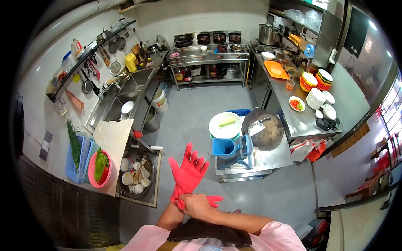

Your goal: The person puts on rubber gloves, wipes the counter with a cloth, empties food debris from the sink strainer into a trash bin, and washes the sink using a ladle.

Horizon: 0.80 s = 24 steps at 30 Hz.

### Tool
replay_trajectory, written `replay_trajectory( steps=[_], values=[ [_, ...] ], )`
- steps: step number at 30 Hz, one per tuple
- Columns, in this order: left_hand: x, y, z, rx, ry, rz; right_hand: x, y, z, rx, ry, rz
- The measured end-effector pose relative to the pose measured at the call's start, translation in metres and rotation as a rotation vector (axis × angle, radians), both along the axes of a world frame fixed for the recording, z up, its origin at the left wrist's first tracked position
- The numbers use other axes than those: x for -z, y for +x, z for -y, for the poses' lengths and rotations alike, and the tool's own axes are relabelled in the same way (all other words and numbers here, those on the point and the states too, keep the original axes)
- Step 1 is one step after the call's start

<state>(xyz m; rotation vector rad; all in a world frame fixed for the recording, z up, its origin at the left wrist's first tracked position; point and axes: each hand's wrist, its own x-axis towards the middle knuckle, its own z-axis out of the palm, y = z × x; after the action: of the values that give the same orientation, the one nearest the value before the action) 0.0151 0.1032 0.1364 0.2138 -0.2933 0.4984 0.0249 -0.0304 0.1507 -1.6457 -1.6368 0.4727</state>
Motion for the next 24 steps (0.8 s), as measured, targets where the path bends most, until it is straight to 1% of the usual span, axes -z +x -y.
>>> replay_trajectory(
  steps=[4, 7, 9, 11, 13, 15, 18, 19, 22, 24],
  values=[
    [-0.001, 0.003, 0.001, 0.016, -0.012, 0.072, -0.003, 0.002, 0.002, -0.114, -0.028, -0.02],
    [-0.024, 0.005, 0.011, -0.117, 0.029, -0.178, 0.002, 0.003, 0.002, -0.206, -0.003, -0.033],
    [-0.032, 0.011, 0.016, -0.15, 0.061, -0.206, 0.004, 0.002, 0.0, -0.252, -0.018, -0.063],
    [-0.03, 0.014, 0.017, -0.17, 0.102, -0.262, 0.005, 0.002, 0.0, -0.286, -0.021, -0.088],
    [-0.018, 0.015, 0.017, -0.18, 0.152, -0.343, 0.005, 0.003, -0.001, -0.311, -0.011, -0.105],
    [-0.007, 0.016, 0.016, -0.093, 0.077, -0.361, 0.009, 0.002, 0.001, -0.346, -0.039, -0.127],
    [0.032, 0.017, 0.011, -0.056, -0.057, -0.273, 0.015, 0.001, 0.002, -0.385, -0.05, -0.148],
    [0.03, 0.018, 0.012, -0.059, -0.108, -0.223, 0.015, 0.002, 0.003, -0.396, -0.051, -0.153],
    [0.021, 0.015, 0.014, -0.145, -0.171, -0.395, 0.009, 0.005, 0.005, -0.43, -0.094, -0.205],
    [0.022, 0.015, 0.008, -0.106, -0.128, -0.347, 0.004, 0.01, 0.002, -0.41, -0.03, -0.22]
  ],
)
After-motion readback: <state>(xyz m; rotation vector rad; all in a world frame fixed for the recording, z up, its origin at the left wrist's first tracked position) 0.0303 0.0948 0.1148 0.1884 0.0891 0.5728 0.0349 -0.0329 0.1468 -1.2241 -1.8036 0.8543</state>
